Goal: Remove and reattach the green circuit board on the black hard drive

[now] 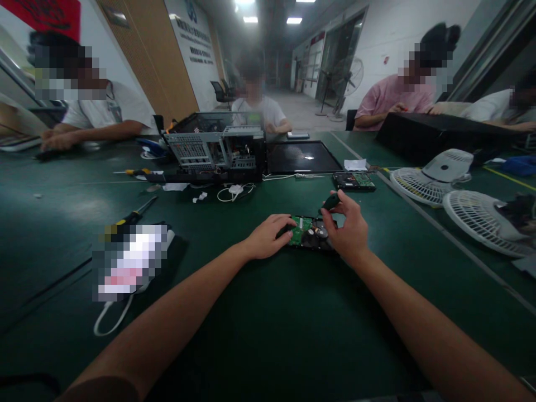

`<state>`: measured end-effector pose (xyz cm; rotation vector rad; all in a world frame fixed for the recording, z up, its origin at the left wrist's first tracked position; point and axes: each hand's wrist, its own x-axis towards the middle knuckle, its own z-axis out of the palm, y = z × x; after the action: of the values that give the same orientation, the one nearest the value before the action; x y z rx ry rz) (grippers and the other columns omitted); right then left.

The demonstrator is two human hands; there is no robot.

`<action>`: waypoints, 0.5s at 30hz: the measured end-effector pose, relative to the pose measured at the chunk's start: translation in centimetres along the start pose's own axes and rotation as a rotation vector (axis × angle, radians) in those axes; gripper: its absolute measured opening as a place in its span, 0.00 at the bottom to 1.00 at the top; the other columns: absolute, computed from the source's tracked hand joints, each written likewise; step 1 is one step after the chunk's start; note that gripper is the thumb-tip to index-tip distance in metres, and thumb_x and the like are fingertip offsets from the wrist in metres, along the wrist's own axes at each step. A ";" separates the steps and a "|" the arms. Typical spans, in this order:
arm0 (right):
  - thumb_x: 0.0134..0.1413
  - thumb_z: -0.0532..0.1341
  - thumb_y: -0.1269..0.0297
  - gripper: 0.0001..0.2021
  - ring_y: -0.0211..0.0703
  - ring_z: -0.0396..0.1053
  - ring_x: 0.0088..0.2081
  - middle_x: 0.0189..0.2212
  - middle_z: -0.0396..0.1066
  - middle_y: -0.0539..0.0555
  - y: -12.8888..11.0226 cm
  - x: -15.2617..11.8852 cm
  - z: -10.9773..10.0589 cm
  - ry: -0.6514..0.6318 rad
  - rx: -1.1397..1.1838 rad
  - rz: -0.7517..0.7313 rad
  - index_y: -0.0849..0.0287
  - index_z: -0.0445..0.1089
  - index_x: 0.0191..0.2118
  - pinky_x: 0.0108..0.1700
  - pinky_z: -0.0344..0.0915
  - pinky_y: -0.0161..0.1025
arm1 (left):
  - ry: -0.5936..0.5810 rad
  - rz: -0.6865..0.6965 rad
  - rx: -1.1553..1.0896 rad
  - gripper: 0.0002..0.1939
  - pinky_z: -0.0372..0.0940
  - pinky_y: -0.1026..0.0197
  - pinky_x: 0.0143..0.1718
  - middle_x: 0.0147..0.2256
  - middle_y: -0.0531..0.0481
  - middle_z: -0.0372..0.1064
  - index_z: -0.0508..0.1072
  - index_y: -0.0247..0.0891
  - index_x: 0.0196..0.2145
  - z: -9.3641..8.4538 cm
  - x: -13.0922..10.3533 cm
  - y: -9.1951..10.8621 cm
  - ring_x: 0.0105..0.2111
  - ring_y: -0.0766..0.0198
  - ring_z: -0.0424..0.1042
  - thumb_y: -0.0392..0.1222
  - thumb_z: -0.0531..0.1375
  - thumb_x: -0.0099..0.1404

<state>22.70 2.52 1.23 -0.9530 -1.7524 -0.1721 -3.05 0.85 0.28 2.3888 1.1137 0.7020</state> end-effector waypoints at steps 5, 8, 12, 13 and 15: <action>0.62 0.65 0.66 0.32 0.48 0.77 0.42 0.54 0.72 0.60 -0.3 0.2 0.0 0.008 0.003 -0.047 0.51 0.55 0.68 0.44 0.78 0.50 | -0.005 0.007 -0.002 0.17 0.58 0.41 0.66 0.64 0.44 0.63 0.69 0.46 0.58 0.0 0.0 -0.1 0.66 0.52 0.59 0.46 0.54 0.75; 0.61 0.65 0.66 0.31 0.49 0.76 0.44 0.54 0.71 0.61 -0.7 0.5 -0.2 0.009 -0.039 -0.090 0.51 0.56 0.67 0.46 0.77 0.52 | -0.005 0.003 -0.004 0.17 0.58 0.41 0.66 0.63 0.44 0.63 0.69 0.45 0.58 0.0 -0.1 -0.1 0.66 0.52 0.59 0.47 0.54 0.75; 0.61 0.65 0.67 0.32 0.50 0.74 0.45 0.54 0.69 0.60 -1.1 0.7 -0.5 -0.002 -0.058 -0.135 0.49 0.55 0.68 0.45 0.77 0.52 | -0.002 0.003 -0.002 0.17 0.58 0.41 0.66 0.64 0.44 0.63 0.69 0.46 0.58 0.0 -0.1 0.0 0.66 0.51 0.59 0.46 0.55 0.74; 0.61 0.65 0.67 0.33 0.50 0.74 0.46 0.53 0.69 0.60 -1.1 0.7 -0.6 -0.005 -0.059 -0.137 0.49 0.55 0.68 0.45 0.77 0.52 | -0.002 0.005 -0.002 0.17 0.58 0.41 0.67 0.64 0.44 0.63 0.69 0.46 0.58 0.0 -0.1 0.0 0.66 0.51 0.59 0.47 0.55 0.74; 0.61 0.65 0.68 0.34 0.51 0.74 0.47 0.54 0.68 0.61 -1.0 0.7 -0.6 -0.007 -0.059 -0.134 0.50 0.54 0.69 0.46 0.77 0.53 | -0.003 0.003 -0.005 0.17 0.58 0.41 0.67 0.64 0.44 0.62 0.69 0.45 0.58 -0.1 -0.1 0.0 0.66 0.52 0.59 0.47 0.55 0.74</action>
<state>22.43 1.91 2.41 -0.8796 -1.8274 -0.3088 -3.14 0.84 0.30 2.3873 1.1066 0.7014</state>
